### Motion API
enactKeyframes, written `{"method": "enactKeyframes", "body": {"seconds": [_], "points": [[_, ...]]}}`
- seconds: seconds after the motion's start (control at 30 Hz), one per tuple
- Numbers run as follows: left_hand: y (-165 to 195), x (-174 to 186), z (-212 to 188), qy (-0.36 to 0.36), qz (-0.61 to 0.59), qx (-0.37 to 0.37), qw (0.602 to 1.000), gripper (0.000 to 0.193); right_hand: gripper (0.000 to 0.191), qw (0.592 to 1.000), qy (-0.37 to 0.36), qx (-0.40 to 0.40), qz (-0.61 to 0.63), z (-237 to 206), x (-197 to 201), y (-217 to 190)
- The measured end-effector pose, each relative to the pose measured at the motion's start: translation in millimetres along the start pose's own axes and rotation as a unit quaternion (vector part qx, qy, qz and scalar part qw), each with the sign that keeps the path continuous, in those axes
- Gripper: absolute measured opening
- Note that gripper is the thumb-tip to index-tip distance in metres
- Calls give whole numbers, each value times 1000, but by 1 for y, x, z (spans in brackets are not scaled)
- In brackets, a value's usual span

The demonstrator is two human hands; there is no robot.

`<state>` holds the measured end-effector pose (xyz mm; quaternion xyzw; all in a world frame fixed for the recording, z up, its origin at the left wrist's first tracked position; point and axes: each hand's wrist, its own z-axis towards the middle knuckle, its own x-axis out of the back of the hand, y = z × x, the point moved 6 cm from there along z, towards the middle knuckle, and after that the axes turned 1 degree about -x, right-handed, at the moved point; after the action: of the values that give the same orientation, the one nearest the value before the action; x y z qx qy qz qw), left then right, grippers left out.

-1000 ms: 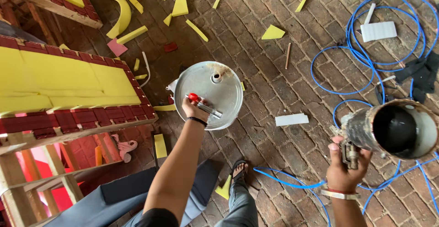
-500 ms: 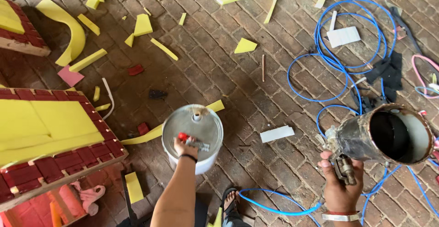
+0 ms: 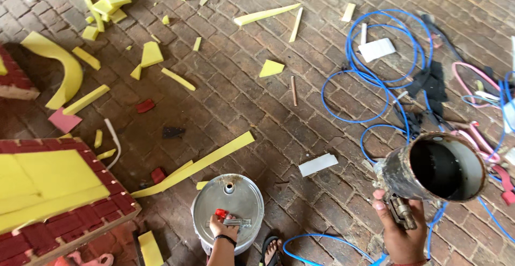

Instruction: The person pours liquid from a metal can into a spray gun cup, then carries the spray gun across the workshop. They then handle large pink foam sheets on a work table, aligning narrow foam strips along the edges of the sheets and pressing the strips into place by hand.

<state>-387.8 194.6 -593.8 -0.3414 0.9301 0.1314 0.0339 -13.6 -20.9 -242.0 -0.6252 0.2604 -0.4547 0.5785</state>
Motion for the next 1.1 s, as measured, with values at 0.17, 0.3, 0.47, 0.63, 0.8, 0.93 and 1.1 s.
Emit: {"method": "enactKeyframes", "body": {"seconds": [0.17, 0.3, 0.47, 0.63, 0.8, 0.93, 1.1], "points": [[2, -19, 7, -22, 43, 5, 999, 57, 44, 1000, 10, -12, 0, -14, 15, -4], [13, -54, 7, -56, 27, 0, 998, 53, 51, 1000, 13, -20, 17, -21, 11, -13], [4, -57, -13, -65, -10, -6, 998, 44, 47, 999, 35, -16, 29, -31, 5, -18], [-6, -42, -29, -55, 19, 4, 998, 44, 39, 1000, 22, 21, -6, -46, 10, -12], [21, -42, -41, -25, 261, -41, 964, 32, 37, 999, 35, -18, 18, -64, 29, 0], [23, -48, -80, -86, 471, -173, 861, 31, 37, 999, 47, -17, 16, -85, 50, -8], [-11, -27, -174, -139, 617, -389, 669, 30, 32, 997, 66, -13, 44, -129, 97, -27]]}}
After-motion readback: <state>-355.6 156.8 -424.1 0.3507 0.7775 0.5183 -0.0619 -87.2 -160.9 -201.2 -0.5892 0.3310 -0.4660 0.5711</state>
